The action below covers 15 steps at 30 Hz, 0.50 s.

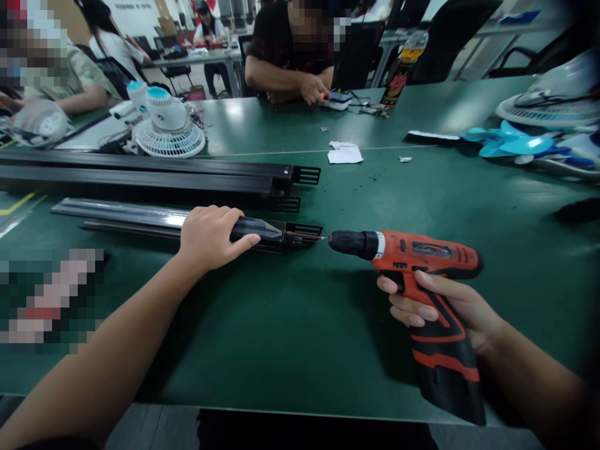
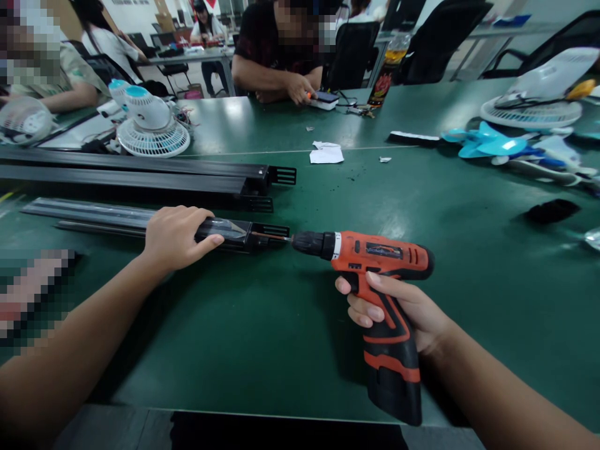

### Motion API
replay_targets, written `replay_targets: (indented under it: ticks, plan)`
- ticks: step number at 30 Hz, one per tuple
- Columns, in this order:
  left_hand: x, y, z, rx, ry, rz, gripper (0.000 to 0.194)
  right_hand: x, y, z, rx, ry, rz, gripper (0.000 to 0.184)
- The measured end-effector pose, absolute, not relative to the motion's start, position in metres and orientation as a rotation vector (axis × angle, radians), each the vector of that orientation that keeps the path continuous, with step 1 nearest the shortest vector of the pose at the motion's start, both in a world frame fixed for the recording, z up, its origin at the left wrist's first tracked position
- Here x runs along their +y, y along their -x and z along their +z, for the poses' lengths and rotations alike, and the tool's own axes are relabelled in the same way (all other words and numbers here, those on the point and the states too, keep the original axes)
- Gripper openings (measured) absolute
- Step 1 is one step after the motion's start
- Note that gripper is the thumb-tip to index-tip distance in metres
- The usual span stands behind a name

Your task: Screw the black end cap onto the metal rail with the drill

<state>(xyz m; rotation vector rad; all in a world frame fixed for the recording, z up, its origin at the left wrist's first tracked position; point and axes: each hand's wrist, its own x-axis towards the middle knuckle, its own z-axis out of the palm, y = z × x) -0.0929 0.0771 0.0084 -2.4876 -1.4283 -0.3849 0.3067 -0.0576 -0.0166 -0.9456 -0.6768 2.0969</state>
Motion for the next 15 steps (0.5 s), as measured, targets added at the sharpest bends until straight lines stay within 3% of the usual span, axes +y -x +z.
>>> replay_targets:
  ticks: [7, 15]
  plan:
    - [0.0769, 0.0923, 0.0091, -1.451, 2.498, -0.369, 0.075, -0.059, -0.3099, -0.0193, -0.633, 1.032, 2.071, 0.049]
    - [0.0768, 0.0926, 0.0094, -1.462, 2.511, -0.373, 0.072, -0.0597, -0.3102, -0.0207, -0.617, 1.008, 2.089, 0.048]
